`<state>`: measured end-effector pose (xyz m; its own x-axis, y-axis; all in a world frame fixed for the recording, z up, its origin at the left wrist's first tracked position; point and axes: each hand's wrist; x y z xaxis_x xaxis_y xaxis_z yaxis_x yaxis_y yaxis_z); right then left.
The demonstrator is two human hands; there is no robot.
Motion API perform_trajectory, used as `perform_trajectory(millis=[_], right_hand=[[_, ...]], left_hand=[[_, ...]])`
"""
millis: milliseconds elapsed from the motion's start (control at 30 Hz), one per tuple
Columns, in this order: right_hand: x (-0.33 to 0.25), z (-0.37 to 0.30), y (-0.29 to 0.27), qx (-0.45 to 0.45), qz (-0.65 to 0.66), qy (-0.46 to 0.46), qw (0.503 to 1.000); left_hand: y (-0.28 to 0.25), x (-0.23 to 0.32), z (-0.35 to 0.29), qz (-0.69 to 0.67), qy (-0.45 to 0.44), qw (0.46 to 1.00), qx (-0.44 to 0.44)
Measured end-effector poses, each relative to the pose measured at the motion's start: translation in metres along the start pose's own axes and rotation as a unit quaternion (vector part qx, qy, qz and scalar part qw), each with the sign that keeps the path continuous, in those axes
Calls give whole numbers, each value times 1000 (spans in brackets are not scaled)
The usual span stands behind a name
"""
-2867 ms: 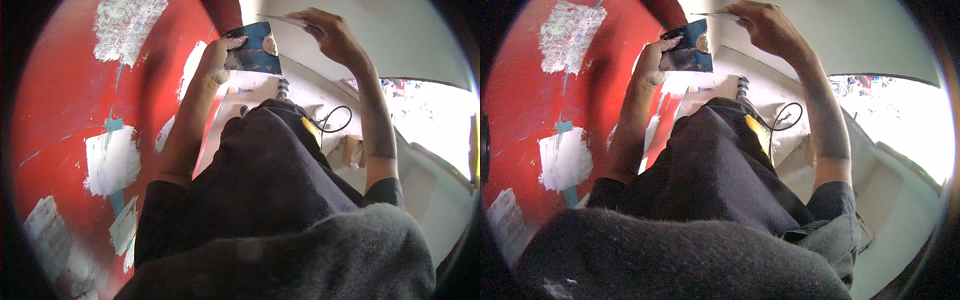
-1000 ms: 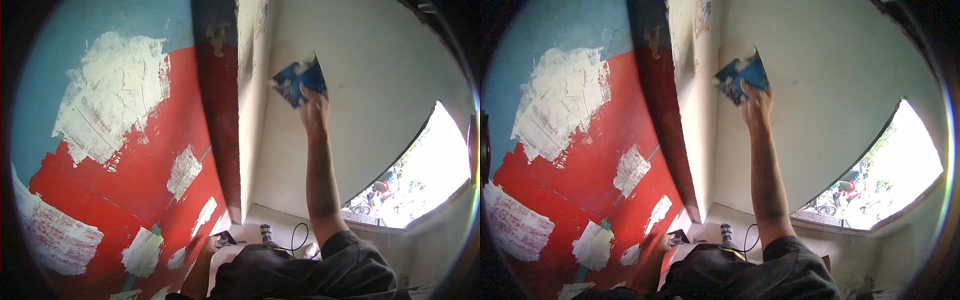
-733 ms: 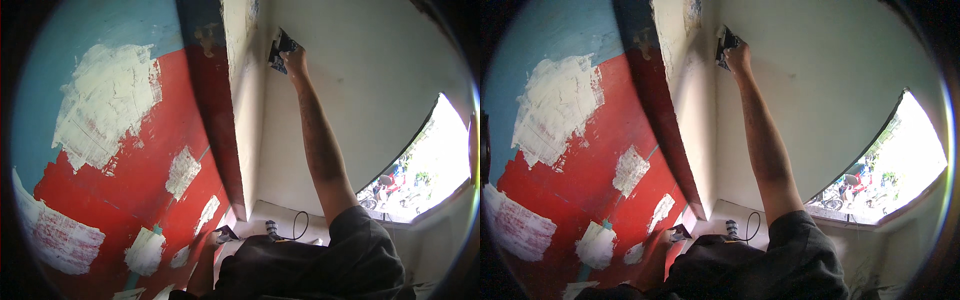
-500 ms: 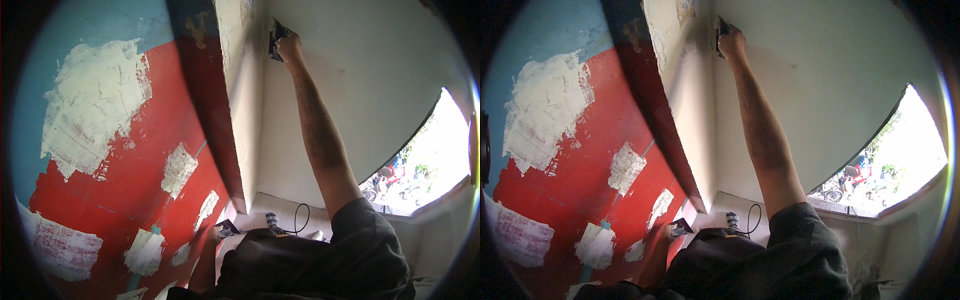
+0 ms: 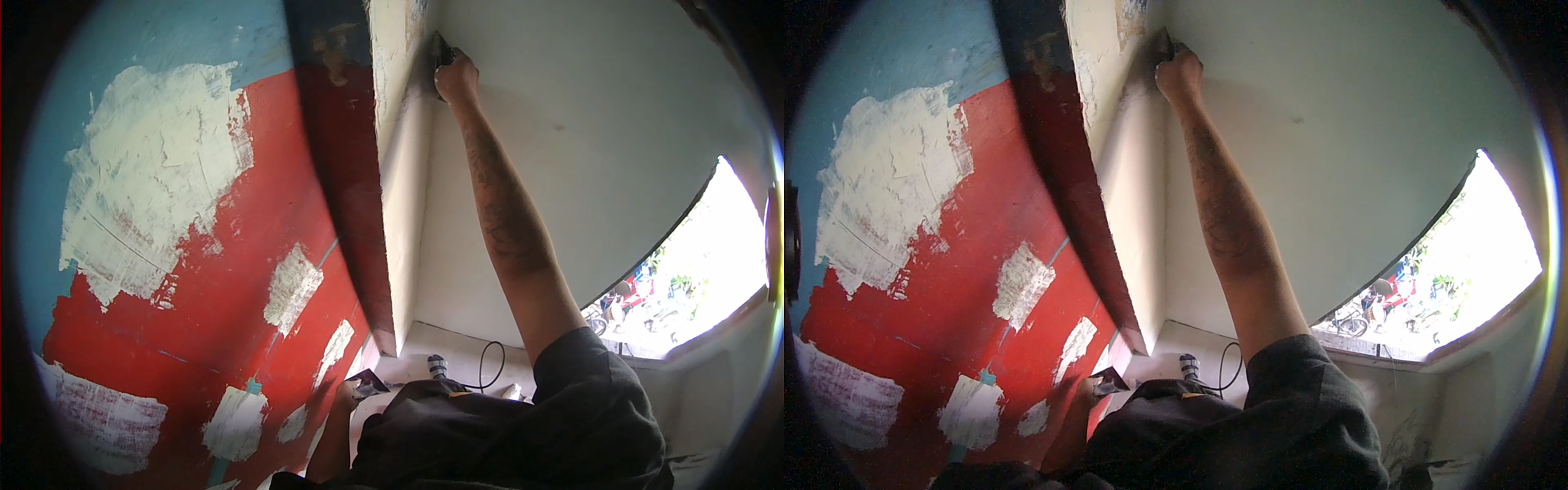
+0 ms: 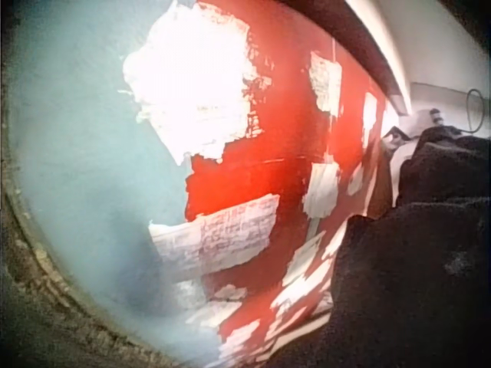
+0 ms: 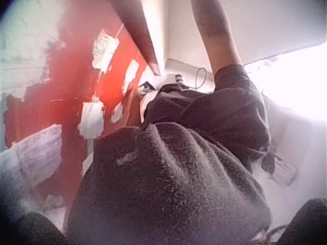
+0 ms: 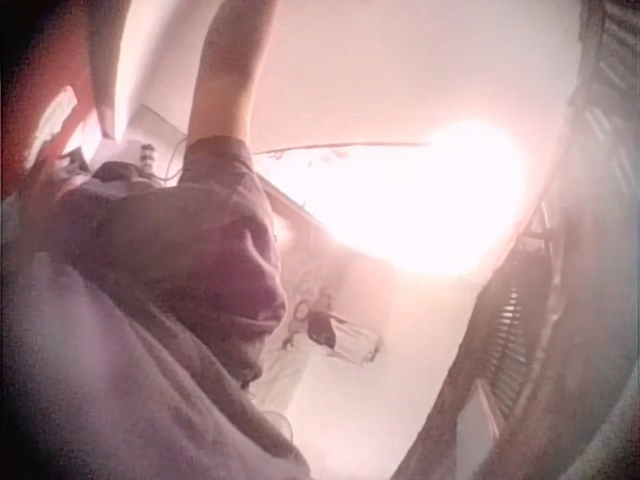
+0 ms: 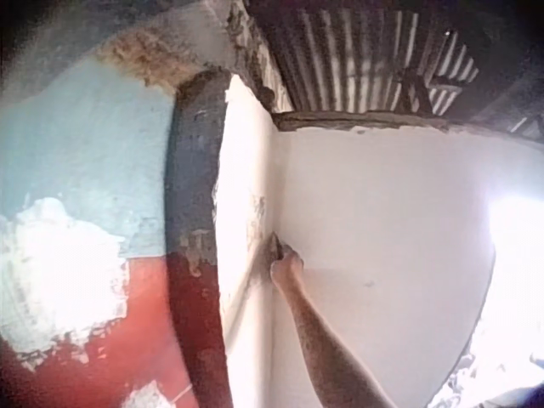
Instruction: Applying putty to a wall and ceiling using putty knives.
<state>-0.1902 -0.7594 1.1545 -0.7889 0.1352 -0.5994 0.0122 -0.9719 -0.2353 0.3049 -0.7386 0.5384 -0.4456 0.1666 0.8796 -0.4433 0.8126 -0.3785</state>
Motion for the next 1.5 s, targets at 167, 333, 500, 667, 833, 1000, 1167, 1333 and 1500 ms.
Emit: perform_trajectory(millis=[167,333,500,667,833,1000,1167,1333,1500], right_hand=[[22,8,-10,-39,-75,1,996],[-10,-9,11,-54,-45,-34,997],[-2,-18,1,3,-58,-113,992],[-9,-31,-11,3,-77,-99,992],[-24,-48,-15,9,-75,-119,990],[-58,-69,-11,12,-49,-142,989],[-67,-86,-27,9,-71,-142,987],[-88,-108,-33,25,-35,-173,984],[-71,-114,-58,47,81,-175,980]], left_hand=[[0,67,-7,-55,75,995,-28],[-5,17,-2,-183,62,981,-10],[-9,61,1,132,199,970,50],[-2,57,13,92,155,984,16],[13,-2,28,103,86,990,-33],[6,-31,15,54,99,994,14],[-1,36,12,17,-21,998,-53],[-4,55,7,137,45,989,-9],[-4,40,11,132,43,990,-4]])
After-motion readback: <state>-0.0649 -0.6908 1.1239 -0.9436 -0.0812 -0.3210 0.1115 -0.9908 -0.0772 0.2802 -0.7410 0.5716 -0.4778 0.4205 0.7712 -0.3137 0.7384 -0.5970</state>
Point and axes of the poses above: each hand's wrist, its own z-axis towards the middle knuckle, its own y-axis out of the palm, x = y × z, and after that the axes turned 3 degrees about -y, right-handed
